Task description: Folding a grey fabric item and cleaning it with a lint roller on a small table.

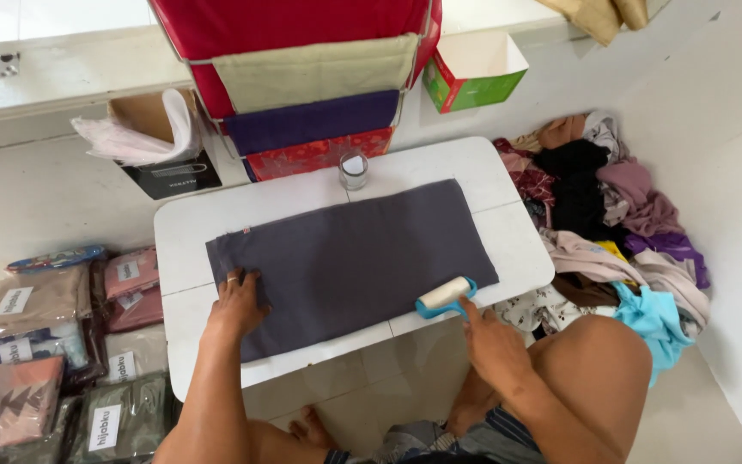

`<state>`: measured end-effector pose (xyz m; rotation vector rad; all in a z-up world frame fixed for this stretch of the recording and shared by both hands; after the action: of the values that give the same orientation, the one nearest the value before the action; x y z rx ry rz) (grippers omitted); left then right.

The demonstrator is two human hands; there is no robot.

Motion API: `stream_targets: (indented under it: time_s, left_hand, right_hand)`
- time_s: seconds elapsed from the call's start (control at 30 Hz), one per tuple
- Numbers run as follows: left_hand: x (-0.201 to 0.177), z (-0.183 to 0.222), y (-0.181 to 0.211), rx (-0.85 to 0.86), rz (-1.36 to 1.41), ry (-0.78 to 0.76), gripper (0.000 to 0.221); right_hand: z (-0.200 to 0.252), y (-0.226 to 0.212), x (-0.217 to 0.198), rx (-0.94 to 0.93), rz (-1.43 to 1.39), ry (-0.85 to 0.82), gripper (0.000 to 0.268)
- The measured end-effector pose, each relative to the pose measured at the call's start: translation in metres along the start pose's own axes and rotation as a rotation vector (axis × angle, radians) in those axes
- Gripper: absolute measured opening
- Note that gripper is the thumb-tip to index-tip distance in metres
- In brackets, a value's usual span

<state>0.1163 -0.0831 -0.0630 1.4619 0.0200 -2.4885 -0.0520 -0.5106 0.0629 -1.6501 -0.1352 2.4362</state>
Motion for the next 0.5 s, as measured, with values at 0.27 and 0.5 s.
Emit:
stream_targets:
  time_s: [0.27,0.5]
  left_hand:
    - [0.007,-0.013,-0.003,0.019,0.011,-0.002,0.08]
    - [0.0,-0.011,-0.006,0.027,0.026,0.007,0.072]
  right_hand:
    - [-0.071,-0.097,-0.009,-0.225,0.054,0.113,0.042]
    - [-0.197,-0.138,-0.02,-0.193,-0.022,0.251,0.046]
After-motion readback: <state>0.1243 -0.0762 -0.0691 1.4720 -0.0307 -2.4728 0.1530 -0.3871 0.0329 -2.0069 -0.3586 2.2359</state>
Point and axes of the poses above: each hand's wrist, its own z-axis away from the middle knuckle, its own x-axis out of the palm, y = z × x, the point moved 10 cm from there along -z, towards the middle knuckle, and after that the axes turned 10 degrees about -x, right-handed, at the moved point
